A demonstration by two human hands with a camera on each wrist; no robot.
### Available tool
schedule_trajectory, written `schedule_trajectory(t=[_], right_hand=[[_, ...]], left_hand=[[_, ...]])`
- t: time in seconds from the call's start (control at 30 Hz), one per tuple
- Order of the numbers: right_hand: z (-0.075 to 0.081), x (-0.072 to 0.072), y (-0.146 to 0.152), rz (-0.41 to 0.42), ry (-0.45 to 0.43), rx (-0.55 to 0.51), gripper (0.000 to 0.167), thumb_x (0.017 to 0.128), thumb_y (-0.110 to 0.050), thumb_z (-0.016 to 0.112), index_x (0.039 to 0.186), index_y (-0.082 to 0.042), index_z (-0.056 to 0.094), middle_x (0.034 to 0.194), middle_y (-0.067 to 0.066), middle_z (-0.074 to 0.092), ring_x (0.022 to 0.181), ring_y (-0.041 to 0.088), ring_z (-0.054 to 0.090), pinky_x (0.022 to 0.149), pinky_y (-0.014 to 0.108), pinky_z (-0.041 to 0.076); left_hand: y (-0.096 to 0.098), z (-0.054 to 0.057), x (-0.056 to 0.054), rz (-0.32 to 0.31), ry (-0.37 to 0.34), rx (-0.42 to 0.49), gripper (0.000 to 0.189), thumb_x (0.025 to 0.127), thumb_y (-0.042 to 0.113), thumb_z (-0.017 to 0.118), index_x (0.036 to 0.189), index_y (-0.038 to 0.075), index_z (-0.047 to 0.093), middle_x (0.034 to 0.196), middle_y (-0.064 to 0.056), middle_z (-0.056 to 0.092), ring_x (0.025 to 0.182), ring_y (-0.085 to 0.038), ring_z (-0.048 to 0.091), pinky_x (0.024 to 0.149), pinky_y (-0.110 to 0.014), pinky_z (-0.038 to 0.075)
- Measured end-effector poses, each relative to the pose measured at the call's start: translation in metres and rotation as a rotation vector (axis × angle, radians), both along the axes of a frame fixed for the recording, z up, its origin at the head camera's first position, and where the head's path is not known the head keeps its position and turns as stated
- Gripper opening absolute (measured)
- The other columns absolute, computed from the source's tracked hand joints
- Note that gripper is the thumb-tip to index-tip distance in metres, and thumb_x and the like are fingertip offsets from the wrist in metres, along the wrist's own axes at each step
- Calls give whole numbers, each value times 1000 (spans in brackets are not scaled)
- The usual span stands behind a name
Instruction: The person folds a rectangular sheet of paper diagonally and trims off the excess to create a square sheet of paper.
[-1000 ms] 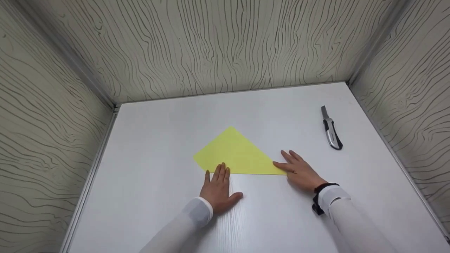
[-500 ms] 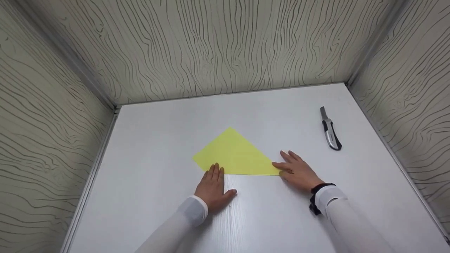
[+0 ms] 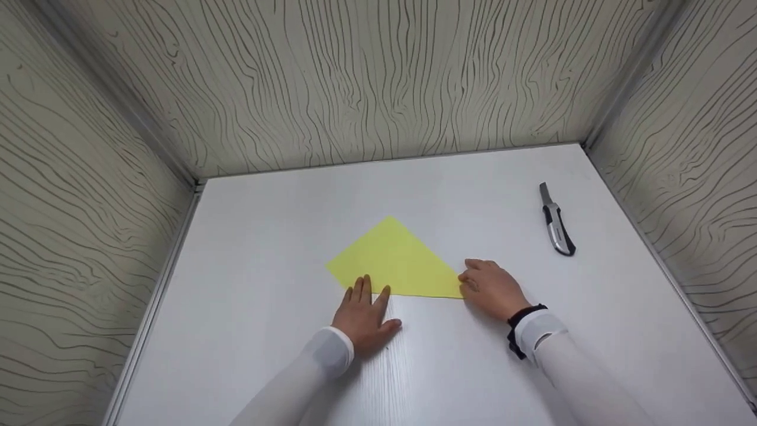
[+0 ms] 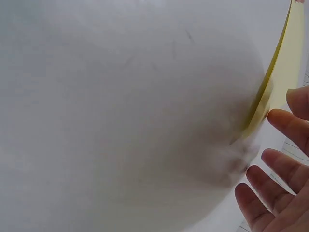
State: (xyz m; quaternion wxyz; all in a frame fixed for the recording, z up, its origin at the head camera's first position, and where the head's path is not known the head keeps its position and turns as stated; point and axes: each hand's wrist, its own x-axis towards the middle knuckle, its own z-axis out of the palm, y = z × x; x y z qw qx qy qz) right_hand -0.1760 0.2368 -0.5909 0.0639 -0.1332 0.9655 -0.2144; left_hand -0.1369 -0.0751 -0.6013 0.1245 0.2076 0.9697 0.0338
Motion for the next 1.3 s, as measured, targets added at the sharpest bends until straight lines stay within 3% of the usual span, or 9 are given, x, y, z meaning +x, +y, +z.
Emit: schedule_trajectory(t=[0.2,0.53,0.7,0.97,1.3], right_hand=[[2,-4,-4,-8,15,13,26,96,-24,65,108,-5,76,131,19,64,125,40,55,106,54,45],[11,-15,-14,-61,-30,24,20,92,-24,71,91,-6,79,109,11,68,104,33,62,91,48,53],[10,-18,-19,-73,-57,-7,24,90,-21,71,104,-2,76,109,11,65,105,34,61,95,48,51],[9,-26,-29,-160,-139,-128,55,91,-14,66,138,12,54,134,29,57,127,44,52,111,55,39],[13,-32,-45,-236,-197,-167,65,93,-10,64,149,13,39,148,35,44,141,50,37,118,56,29]], left_hand=[[-1,-1,-4,-12,-15,-3,79,101,67,39,163,19,30,166,-28,16,154,-40,16,123,-51,21],[-1,5,-11,-36,-50,7,78,101,68,40,162,19,34,166,-26,19,154,-38,17,123,-51,20],[3,6,-14,-61,-42,5,76,100,68,41,159,21,40,166,-23,23,154,-37,20,123,-51,22],[13,6,-21,-88,-26,-3,71,99,68,46,151,20,50,165,-20,28,153,-35,23,121,-54,24],[15,4,-29,-121,45,-11,57,96,68,53,126,20,59,156,-16,42,146,-35,37,119,-54,29]])
